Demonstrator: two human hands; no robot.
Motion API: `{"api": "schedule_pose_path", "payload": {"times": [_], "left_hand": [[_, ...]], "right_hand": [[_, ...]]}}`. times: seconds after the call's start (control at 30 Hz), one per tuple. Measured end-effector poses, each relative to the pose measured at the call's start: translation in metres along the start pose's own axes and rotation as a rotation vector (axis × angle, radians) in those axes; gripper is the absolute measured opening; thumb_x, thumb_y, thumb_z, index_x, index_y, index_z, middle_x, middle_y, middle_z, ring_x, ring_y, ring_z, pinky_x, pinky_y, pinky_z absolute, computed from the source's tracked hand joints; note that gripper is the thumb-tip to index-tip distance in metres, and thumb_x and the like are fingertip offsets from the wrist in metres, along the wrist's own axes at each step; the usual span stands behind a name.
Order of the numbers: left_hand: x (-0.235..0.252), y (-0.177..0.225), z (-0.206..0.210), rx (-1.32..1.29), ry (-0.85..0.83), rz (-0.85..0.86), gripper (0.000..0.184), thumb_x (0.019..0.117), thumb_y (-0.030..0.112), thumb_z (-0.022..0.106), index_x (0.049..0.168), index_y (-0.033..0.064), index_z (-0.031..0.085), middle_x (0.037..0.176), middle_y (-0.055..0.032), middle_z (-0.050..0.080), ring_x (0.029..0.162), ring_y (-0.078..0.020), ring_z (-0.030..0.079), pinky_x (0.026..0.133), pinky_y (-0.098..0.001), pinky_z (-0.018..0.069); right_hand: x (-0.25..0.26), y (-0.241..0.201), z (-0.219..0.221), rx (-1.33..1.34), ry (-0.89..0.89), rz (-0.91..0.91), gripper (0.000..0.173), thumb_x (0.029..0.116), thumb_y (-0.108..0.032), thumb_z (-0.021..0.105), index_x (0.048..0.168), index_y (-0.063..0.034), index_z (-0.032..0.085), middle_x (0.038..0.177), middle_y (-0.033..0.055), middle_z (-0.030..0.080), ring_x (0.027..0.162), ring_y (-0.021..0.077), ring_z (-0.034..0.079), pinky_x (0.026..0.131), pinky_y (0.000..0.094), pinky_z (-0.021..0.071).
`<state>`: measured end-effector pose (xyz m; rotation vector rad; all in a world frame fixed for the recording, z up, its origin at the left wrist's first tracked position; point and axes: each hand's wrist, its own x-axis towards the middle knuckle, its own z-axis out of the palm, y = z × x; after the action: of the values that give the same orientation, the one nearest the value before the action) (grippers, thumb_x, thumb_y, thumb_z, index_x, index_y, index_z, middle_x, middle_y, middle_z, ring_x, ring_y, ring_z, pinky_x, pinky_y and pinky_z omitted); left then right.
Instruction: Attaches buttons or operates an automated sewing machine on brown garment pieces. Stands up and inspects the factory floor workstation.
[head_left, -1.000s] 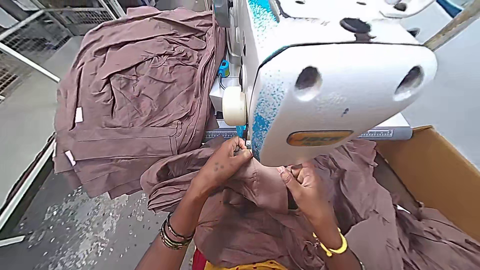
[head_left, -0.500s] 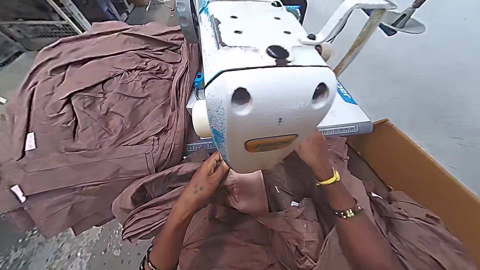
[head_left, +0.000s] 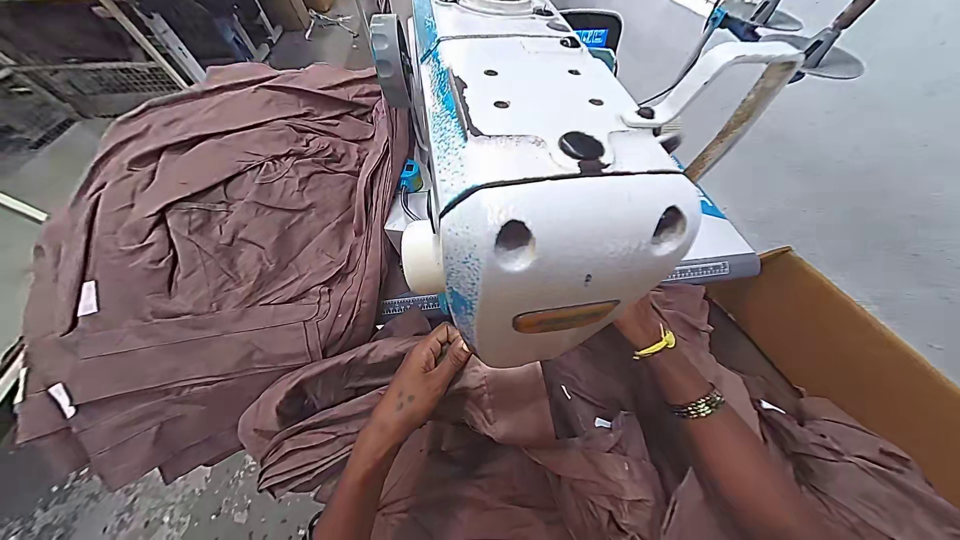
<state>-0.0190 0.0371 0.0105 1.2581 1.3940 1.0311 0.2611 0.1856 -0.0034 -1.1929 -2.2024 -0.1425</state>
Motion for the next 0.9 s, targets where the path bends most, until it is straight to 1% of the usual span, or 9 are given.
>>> {"api": "schedule_pose_path", "payload": {"times": [0.17,0.27,0.43,0.53,0.6,0.67,0.8,0.83,0.9], "left_hand": [[0.001,-0.003,0.0,-0.031,-0.006,0.027,0.012,0.1016,0.019,0.055,0.091,0.0151,0.059,0.075,0.0111,0.055,0.067,0.0035,0.054,0.064,-0.0147,0.0458],[0.0,-0.005,0.0,-0.031,-0.015,0.033,0.014,0.102,0.023,0.056,0.093,0.014,0.06,0.074,0.0099,0.056,0.065,0.0023,0.054,0.062,-0.0152,0.0454],[0.002,-0.006,-0.001,-0.039,-0.034,0.034,0.015,0.1031,0.024,0.055,0.093,0.0148,0.059,0.072,0.0103,0.055,0.063,0.0022,0.052,0.06,-0.0155,0.0442],[0.002,-0.007,-0.001,-0.039,-0.035,0.042,0.015,0.1033,0.025,0.055,0.093,0.0146,0.06,0.075,0.0091,0.057,0.067,0.0015,0.055,0.064,-0.0163,0.0467],[0.001,-0.007,-0.001,-0.032,-0.029,0.043,0.016,0.1026,0.026,0.056,0.094,0.014,0.061,0.076,0.0093,0.057,0.067,0.0017,0.055,0.064,-0.0163,0.0469],[0.0,-0.006,0.0,-0.03,-0.028,0.025,0.016,0.1027,0.026,0.056,0.093,0.0142,0.06,0.073,0.0099,0.055,0.064,0.0018,0.053,0.062,-0.0166,0.0457],[0.0,-0.011,-0.002,-0.045,-0.048,0.044,0.017,0.103,0.027,0.056,0.095,0.0136,0.06,0.072,0.0091,0.054,0.062,0.0007,0.052,0.06,-0.017,0.045],[0.0,-0.013,-0.002,-0.055,-0.06,0.057,0.017,0.1034,0.027,0.055,0.096,0.0125,0.06,0.073,0.0083,0.055,0.063,0.0003,0.053,0.061,-0.0172,0.0452],[0.0,-0.015,-0.002,-0.076,-0.078,0.069,0.016,0.1037,0.027,0.055,0.099,0.0122,0.06,0.077,0.0082,0.057,0.068,0.0008,0.055,0.064,-0.017,0.047]], "right_hand": [[0.006,0.0,0.0,-0.023,-0.11,-0.004,0.02,0.0983,-0.01,0.063,0.107,0.0035,0.074,0.1,0.0257,0.067,0.096,0.0456,0.067,0.079,0.0566,0.0549],[0.015,0.007,0.003,0.023,-0.203,0.066,0.025,0.1024,-0.018,0.059,0.107,0.0017,0.073,0.111,0.0251,0.069,0.11,0.0445,0.065,0.093,0.0551,0.0527],[0.008,0.012,0.004,0.038,-0.111,0.035,0.023,0.0998,-0.019,0.063,0.102,0.002,0.072,0.103,0.0232,0.07,0.103,0.0425,0.068,0.088,0.0536,0.0545],[0.015,0.012,0.005,-0.007,-0.235,0.1,0.037,0.1035,-0.028,0.058,0.12,0.0023,0.069,0.117,0.0273,0.067,0.114,0.046,0.064,0.096,0.0561,0.0511],[0.018,0.011,0.009,-0.048,-0.254,0.067,0.035,0.1042,-0.028,0.056,0.125,-0.0037,0.07,0.118,0.0271,0.066,0.113,0.0459,0.064,0.093,0.0563,0.0517],[0.02,0.011,0.011,-0.066,-0.226,0.016,0.029,0.1029,-0.026,0.058,0.117,-0.0055,0.074,0.11,0.0262,0.067,0.107,0.0456,0.065,0.085,0.0563,0.0534],[0.014,0.021,0.015,0.082,-0.081,-0.005,0.022,0.0981,-0.023,0.066,0.101,-0.0046,0.078,0.107,0.0211,0.073,0.105,0.0415,0.068,0.088,0.0553,0.0544],[0.009,0.023,0.015,0.156,-0.014,-0.01,0.021,0.0968,-0.021,0.067,0.098,-0.0029,0.078,0.104,0.0197,0.074,0.102,0.0387,0.07,0.088,0.0535,0.055],[0.001,0.022,0.009,0.286,0.08,0.052,0.018,0.0952,-0.016,0.068,0.095,0.0003,0.075,0.093,0.0154,0.073,0.083,0.0257,0.07,0.078,0.0421,0.0557]]}}
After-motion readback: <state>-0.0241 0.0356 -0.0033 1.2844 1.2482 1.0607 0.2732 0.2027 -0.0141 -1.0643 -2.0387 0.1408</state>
